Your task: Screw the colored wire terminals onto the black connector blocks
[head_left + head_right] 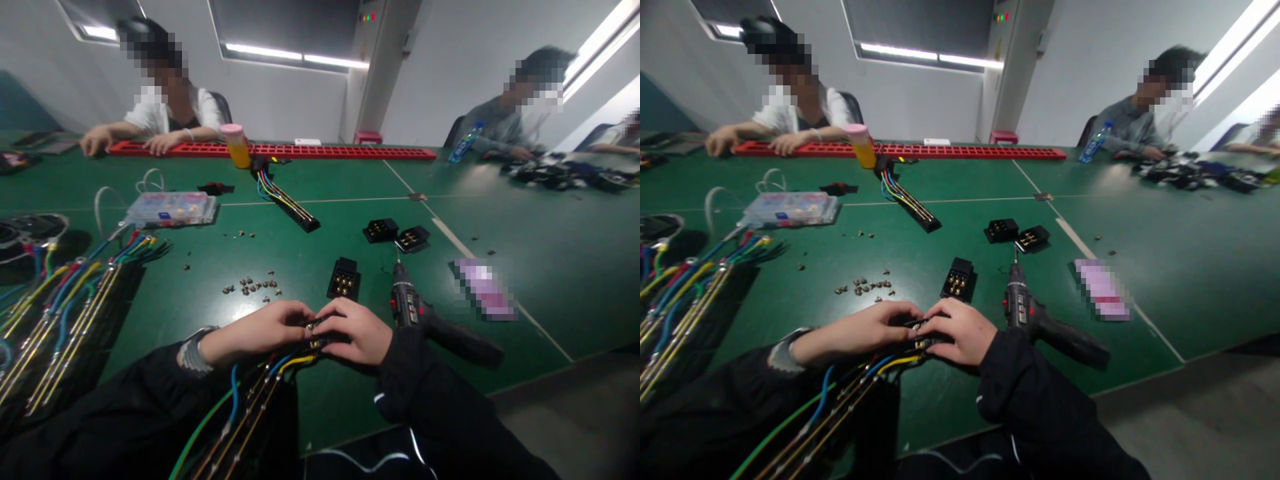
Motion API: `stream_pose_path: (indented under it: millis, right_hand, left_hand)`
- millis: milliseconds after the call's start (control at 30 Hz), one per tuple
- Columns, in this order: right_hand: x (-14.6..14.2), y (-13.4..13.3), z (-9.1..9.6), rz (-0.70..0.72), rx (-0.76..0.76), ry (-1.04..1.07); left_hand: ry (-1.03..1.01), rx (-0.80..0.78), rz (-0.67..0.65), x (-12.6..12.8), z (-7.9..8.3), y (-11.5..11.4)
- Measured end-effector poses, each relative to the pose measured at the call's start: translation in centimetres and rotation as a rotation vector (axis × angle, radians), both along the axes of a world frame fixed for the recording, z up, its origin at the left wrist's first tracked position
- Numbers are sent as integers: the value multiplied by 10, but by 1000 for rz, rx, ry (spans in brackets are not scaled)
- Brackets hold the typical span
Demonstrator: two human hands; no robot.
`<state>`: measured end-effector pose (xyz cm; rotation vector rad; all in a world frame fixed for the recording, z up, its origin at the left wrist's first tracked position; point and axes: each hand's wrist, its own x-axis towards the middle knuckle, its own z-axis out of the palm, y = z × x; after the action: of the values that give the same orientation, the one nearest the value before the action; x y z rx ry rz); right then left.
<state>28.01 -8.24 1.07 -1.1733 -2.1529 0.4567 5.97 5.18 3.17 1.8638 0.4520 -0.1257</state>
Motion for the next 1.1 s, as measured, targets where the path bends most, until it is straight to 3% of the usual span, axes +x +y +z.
stream_pose_path:
  millis: [333, 433, 533, 667, 700, 800, 933, 1100]
  right_hand:
    - [-4, -3, -1, -23, 6, -31]
    - [-2, -11, 7, -60, 1, -72]
    - [21, -33, 27, -215, -1, -122]
    - [85, -82, 42, -563, 4, -231]
    - [101, -95, 39, -639, -31, -355]
    - [128, -127, 20, -656, -128, -527]
    - [125, -142, -4, -733, -49, -704]
    - [119, -138, -5, -739, 22, -798]
  left_hand:
    - [-5, -12, 13, -1, -5, -1]
    - [-21, -10, 20, -2, -2, -3]
    - [-12, -2, 19, -1, 0, -4]
    - [-12, -5, 27, 0, 1, -5]
    - [-14, -5, 33, 0, 1, -5]
    - [-2, -24, 42, 0, 3, -5]
    - [23, -57, 39, 1, 4, -4]
    - [27, -44, 47, 0, 1, -2]
